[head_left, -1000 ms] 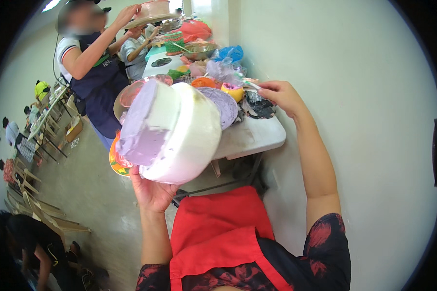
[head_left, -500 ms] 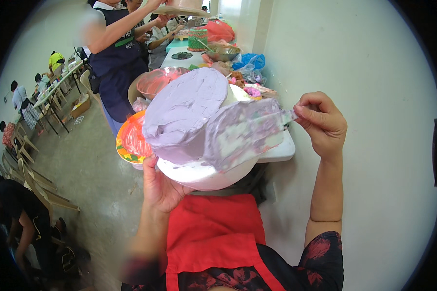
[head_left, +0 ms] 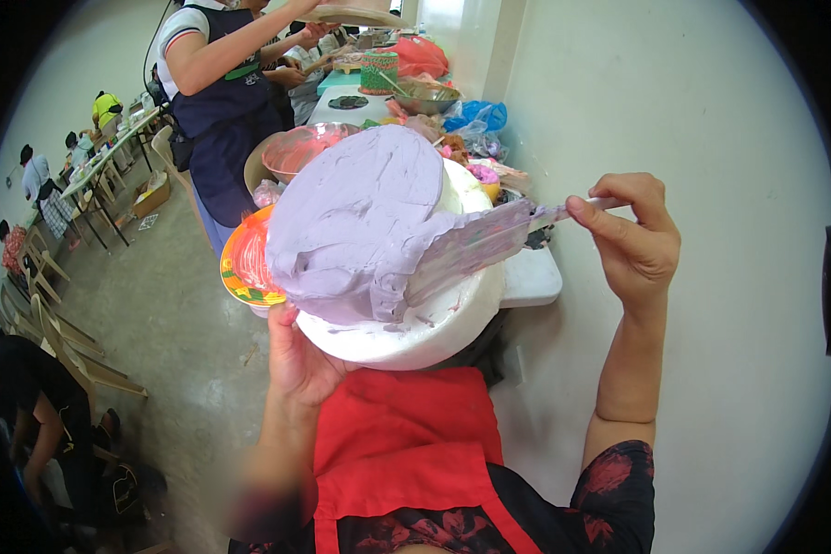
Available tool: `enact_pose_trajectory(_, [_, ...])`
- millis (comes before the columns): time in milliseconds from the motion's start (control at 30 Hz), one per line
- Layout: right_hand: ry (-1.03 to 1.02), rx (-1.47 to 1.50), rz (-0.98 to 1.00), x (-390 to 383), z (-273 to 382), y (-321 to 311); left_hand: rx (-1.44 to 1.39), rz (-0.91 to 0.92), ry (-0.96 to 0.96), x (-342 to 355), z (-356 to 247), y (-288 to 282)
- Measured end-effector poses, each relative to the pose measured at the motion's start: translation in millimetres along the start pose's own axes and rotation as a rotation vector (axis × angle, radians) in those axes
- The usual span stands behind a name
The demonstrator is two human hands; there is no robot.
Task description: The person spreads purple frosting onto a white cake using a spatula. They rotate the cake and smooth the frosting on the top and sides, repeatedly adding more frosting from a nearby bowl to achieve even coverage.
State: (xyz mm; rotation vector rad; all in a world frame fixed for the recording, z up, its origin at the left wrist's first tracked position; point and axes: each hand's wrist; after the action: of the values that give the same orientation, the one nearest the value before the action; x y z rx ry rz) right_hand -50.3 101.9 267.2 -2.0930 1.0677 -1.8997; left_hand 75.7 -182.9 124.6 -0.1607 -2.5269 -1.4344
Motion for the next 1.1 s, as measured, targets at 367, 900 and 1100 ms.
enact_pose_trajectory(367, [0.105,0.107,-0.093,-16,-13,-19,0.129,-0.037,0.093,-6,-6,-8])
enact_pose_trajectory(900, [-0.018,-0.230,0.017,-7,47,-2,0.289,-0.189,0.212,-9,-2,8])
enact_pose_trajectory(1100, [-0.004,-0.214,0.005,-8,44,-4,0.245,-0.157,0.194,-10,-3,-2])
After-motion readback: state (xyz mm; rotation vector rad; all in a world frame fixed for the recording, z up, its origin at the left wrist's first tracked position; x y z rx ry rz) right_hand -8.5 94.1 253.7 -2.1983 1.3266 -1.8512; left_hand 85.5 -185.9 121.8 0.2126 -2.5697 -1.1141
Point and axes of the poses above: each hand's wrist, its own x-axis towards the middle knuckle, its own y-axis out of the palm, z = x × y, and after that the axes turned 8 degrees about z, right-handed
